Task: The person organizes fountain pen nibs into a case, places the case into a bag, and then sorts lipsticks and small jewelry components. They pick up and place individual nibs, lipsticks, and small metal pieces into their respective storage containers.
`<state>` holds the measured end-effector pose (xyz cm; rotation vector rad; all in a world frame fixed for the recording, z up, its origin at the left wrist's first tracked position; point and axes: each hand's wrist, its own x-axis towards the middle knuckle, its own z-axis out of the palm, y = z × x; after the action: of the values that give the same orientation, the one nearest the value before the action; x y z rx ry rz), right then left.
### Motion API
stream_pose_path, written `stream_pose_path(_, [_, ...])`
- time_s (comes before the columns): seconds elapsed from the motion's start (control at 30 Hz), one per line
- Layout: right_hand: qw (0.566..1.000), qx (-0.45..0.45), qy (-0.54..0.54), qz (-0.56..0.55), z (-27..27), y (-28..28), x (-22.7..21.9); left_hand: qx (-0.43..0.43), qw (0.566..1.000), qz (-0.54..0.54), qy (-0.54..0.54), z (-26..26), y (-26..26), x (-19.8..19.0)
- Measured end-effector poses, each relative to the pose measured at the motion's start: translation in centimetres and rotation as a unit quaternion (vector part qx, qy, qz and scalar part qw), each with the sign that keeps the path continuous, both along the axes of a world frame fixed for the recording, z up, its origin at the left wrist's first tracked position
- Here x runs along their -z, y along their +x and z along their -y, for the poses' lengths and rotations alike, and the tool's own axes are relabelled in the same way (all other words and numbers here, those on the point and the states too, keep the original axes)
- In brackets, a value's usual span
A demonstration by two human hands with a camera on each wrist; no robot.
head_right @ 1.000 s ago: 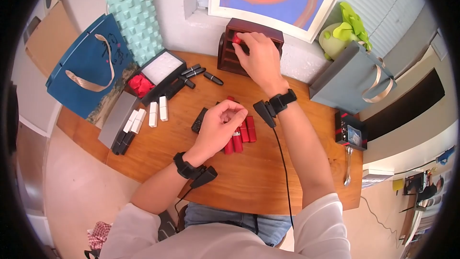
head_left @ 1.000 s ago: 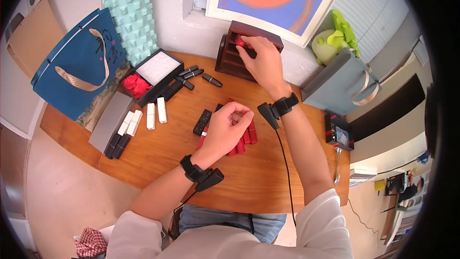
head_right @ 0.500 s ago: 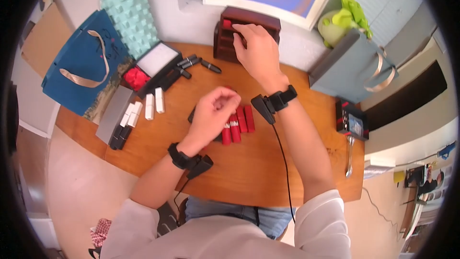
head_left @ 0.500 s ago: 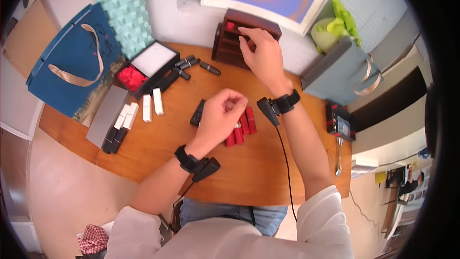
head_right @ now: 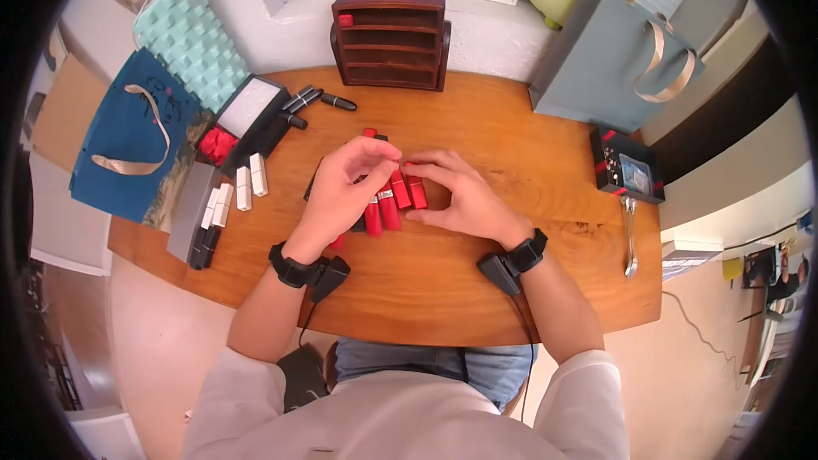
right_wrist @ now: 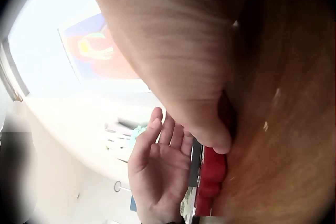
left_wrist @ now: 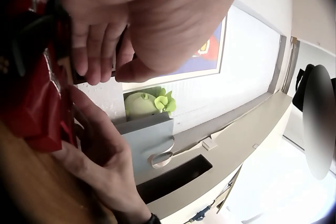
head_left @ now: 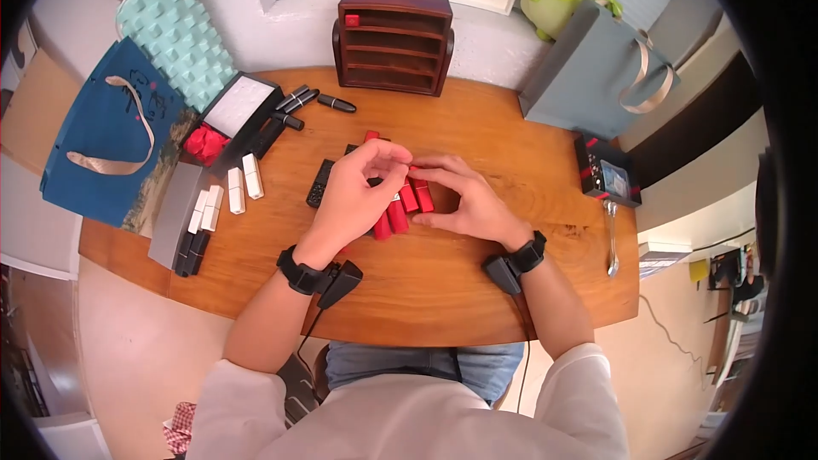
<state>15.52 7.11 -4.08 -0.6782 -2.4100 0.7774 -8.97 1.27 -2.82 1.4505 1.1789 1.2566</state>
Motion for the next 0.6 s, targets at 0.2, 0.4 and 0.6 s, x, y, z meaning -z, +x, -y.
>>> stream_pose_path(0.2, [0.962,0.049,-0.185,-0.196,0.4,1.6,0.8,0.059,0.968,-0.168,0.179,0.8,0.7,-2.0])
stream_pose_path(0.4, [0.876,-0.021,-0.376,-0.302,1.2,1.8,1.1,0.101,0.958,-0.174,0.205,0.9,2.8,-0.4])
stream_pose_path(0.6, [0.894,0.008,-0.338,-0.295,1.9,1.0,-0.6,0.092,0.967,0.216,-0.095,1.2,2.3,-0.8])
